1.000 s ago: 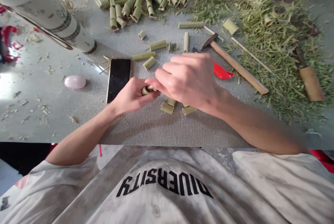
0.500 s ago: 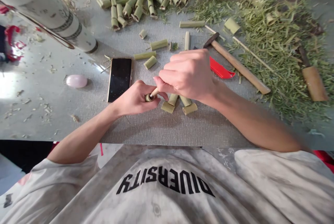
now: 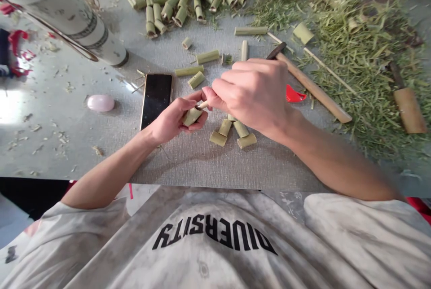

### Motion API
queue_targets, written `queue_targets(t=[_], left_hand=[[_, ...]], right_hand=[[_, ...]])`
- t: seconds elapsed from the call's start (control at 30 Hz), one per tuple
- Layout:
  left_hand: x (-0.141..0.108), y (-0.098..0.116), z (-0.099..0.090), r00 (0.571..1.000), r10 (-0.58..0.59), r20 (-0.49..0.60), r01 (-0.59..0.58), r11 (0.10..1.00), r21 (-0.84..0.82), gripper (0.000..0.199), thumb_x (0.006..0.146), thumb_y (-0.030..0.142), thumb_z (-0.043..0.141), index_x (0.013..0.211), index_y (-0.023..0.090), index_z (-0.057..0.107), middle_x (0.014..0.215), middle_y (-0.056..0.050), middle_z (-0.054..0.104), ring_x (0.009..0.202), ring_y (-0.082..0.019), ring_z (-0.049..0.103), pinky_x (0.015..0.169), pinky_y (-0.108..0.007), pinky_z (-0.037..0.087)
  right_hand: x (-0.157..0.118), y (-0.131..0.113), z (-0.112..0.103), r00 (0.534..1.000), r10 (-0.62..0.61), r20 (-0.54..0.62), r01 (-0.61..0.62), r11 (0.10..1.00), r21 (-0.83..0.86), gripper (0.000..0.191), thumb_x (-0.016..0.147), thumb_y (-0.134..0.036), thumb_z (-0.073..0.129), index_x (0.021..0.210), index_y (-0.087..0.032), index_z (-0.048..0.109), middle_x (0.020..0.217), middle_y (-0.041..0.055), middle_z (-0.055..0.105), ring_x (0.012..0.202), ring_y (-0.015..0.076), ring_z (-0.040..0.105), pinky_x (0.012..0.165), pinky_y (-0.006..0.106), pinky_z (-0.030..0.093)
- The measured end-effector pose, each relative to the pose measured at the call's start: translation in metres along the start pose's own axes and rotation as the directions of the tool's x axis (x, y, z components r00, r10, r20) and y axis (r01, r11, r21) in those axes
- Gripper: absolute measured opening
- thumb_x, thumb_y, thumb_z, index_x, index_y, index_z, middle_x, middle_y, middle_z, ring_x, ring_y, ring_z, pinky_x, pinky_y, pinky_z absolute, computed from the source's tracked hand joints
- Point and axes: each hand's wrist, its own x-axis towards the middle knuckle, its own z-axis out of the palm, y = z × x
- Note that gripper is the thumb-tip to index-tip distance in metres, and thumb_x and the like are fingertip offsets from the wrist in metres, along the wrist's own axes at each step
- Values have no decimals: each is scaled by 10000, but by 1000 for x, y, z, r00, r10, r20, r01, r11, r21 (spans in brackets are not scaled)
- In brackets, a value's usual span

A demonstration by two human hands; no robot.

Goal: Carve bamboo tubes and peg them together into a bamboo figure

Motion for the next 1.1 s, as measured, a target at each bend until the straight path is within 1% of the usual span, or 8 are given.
queue_targets(t=[0.1, 0.23, 0.43, 0.67, 0.77, 0.87, 1.0, 1.1], left_hand=[[-3, 0, 4, 993, 90, -78, -81, 991, 108, 247, 1076, 479, 472, 971, 259, 515, 549, 64, 441, 491, -146, 311, 526, -316, 307], [-5, 2, 11, 982, 116, -146, -71, 956, 283, 298, 1101, 335, 450, 815, 252, 446, 529, 54, 418, 505, -125, 318, 521, -303, 311], [-6, 9, 17, 977, 123, -176, -69, 956, 285, 299, 1041, 250, 477, 745, 248, 441, 541, 62, 402, 465, -89, 315, 447, -271, 267], [-9, 9, 17, 984, 135, -115, -89, 938, 336, 340, 1115, 297, 463, 779, 241, 463, 543, 65, 433, 469, -85, 351, 470, -255, 328], [-9, 8, 17, 980, 159, -119, -114, 941, 317, 378, 1140, 334, 463, 774, 241, 463, 552, 67, 420, 462, -81, 346, 466, -255, 334], [-10, 6, 16, 970, 232, -74, -195, 921, 337, 416, 1172, 358, 431, 774, 242, 469, 547, 60, 428, 464, -90, 346, 463, -260, 340], [-13, 3, 11, 960, 280, -26, -245, 879, 410, 402, 1193, 422, 449, 842, 238, 516, 582, 34, 521, 470, -108, 395, 471, -275, 366], [-17, 2, 4, 936, 351, 30, -324, 826, 461, 419, 1202, 521, 445, 938, 232, 595, 607, 22, 558, 474, -118, 437, 478, -286, 359]], right_hand=[[-2, -8, 5, 1000, 0, -12, 0, 1000, 27, 638, 1245, -398, 274, 921, -214, 791, 779, 67, 734, 811, 235, 642, 713, 403, 362], [-2, -13, 12, 1000, -19, -11, 20, 998, 60, 626, 1233, -351, 270, 886, -218, 773, 728, 50, 690, 799, 215, 619, 687, 388, 322], [-1, -9, 14, 999, -30, 14, 28, 993, 113, 644, 1218, -401, 269, 840, -211, 753, 720, 55, 668, 786, 217, 605, 660, 385, 278], [3, -2, 6, 997, -36, 74, 22, 984, 177, 569, 1177, -481, 390, 746, -240, 673, 690, 42, 639, 758, 217, 588, 719, 404, 357], [5, 1, 1, 993, -73, 98, 61, 991, 117, 563, 1182, -466, 363, 788, -240, 697, 729, 42, 675, 767, 216, 587, 722, 407, 372], [3, 2, -6, 988, -117, 99, 112, 992, 54, 598, 1196, -457, 307, 853, -243, 748, 727, 41, 668, 770, 227, 581, 722, 416, 394], [1, -2, -13, 989, -143, 22, 142, 989, 35, 561, 1175, -450, 354, 859, -256, 775, 650, 31, 595, 733, 224, 552, 707, 413, 418], [0, -1, -21, 975, -206, -89, 209, 978, 25, 587, 1156, -454, 356, 777, -253, 757, 580, 18, 517, 663, 199, 510, 622, 390, 368]])
